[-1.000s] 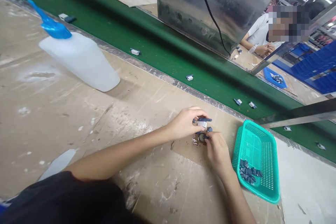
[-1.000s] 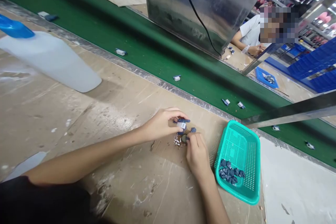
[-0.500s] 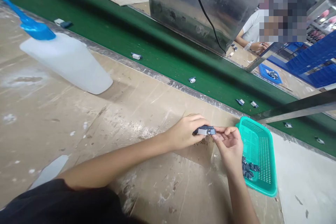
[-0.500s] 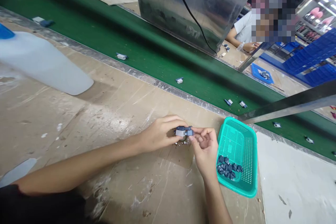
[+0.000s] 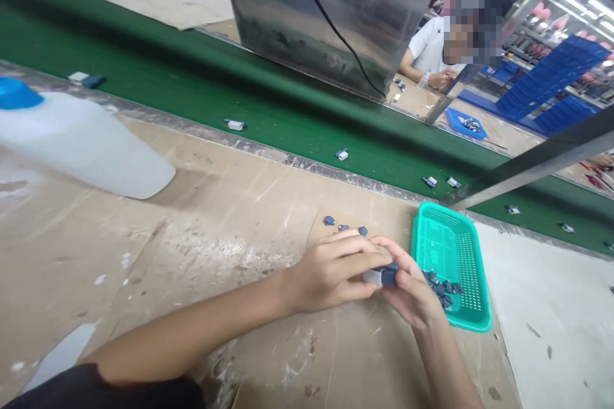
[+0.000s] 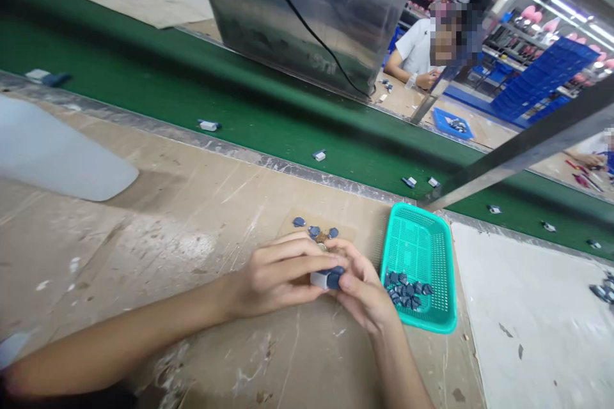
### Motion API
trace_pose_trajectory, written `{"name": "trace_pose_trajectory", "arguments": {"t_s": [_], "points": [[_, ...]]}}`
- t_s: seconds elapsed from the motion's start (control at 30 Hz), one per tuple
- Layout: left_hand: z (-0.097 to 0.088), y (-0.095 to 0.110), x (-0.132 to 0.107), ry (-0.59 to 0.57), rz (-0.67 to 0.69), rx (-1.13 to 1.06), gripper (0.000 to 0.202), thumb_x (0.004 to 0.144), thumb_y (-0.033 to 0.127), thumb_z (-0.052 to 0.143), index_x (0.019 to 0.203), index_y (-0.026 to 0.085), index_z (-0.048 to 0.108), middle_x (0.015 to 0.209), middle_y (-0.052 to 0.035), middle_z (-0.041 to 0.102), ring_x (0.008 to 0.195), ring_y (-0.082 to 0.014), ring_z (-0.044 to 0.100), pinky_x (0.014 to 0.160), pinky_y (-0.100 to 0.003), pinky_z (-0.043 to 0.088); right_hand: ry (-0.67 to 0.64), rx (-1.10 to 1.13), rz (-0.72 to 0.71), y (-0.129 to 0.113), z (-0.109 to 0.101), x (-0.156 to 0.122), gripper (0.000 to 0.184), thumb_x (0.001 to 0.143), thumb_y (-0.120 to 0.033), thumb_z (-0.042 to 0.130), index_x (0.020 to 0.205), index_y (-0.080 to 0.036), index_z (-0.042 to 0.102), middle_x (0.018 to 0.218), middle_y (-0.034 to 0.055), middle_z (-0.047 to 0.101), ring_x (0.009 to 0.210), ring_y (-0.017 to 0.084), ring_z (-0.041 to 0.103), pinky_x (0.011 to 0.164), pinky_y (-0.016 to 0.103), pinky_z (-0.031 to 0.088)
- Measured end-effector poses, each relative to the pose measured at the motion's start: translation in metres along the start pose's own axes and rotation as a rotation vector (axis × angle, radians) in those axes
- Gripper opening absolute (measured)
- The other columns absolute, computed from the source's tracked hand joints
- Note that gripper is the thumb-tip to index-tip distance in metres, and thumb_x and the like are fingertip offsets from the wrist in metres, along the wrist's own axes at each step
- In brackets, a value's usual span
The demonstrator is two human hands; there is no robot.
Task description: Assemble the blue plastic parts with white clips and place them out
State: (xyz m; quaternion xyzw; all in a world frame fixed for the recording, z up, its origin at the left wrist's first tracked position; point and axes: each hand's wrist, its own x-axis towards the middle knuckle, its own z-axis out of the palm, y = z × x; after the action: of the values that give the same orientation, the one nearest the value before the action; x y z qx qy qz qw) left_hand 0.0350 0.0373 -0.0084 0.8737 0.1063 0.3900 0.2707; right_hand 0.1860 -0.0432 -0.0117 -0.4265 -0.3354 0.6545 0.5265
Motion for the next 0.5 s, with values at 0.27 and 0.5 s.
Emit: {"name": "trace_pose_trajectory", "arguments": {"t_s": [0.27, 0.5], "points": [[0.013, 0.018, 0.015, 0.039, 0.12, -0.106, 0.023, 0.072, 0.012, 0.055, 0.093, 0.018, 0.06, 0.06, 0.0026, 0.057, 0.054, -0.0075, 0.049, 0.06, -0.022, 0.046, 0.067, 0.16, -0.028, 0.001, 0.004, -0.03, 0.066, 0.055, -0.047, 0.073, 0.11, -0.024, 0.044, 0.085, 0.0053, 0.061, 0.079, 0.022, 0.06, 0.071, 0.033, 0.045], [0.025, 0.029, 0.03, 0.013, 0.24, -0.063, 0.024, 0.074, 0.012, 0.055, 0.098, 0.016, 0.058, 0.078, -0.002, 0.064, 0.064, -0.0091, 0.054, 0.062, -0.022, 0.045, 0.114, 0.081, -0.129, -0.001, -0.009, -0.043, 0.057, 0.063, -0.052, 0.066, 0.109, -0.035, 0.036, 0.084, -0.0007, 0.059, 0.081, 0.021, 0.059, 0.071, 0.034, 0.046]]}}
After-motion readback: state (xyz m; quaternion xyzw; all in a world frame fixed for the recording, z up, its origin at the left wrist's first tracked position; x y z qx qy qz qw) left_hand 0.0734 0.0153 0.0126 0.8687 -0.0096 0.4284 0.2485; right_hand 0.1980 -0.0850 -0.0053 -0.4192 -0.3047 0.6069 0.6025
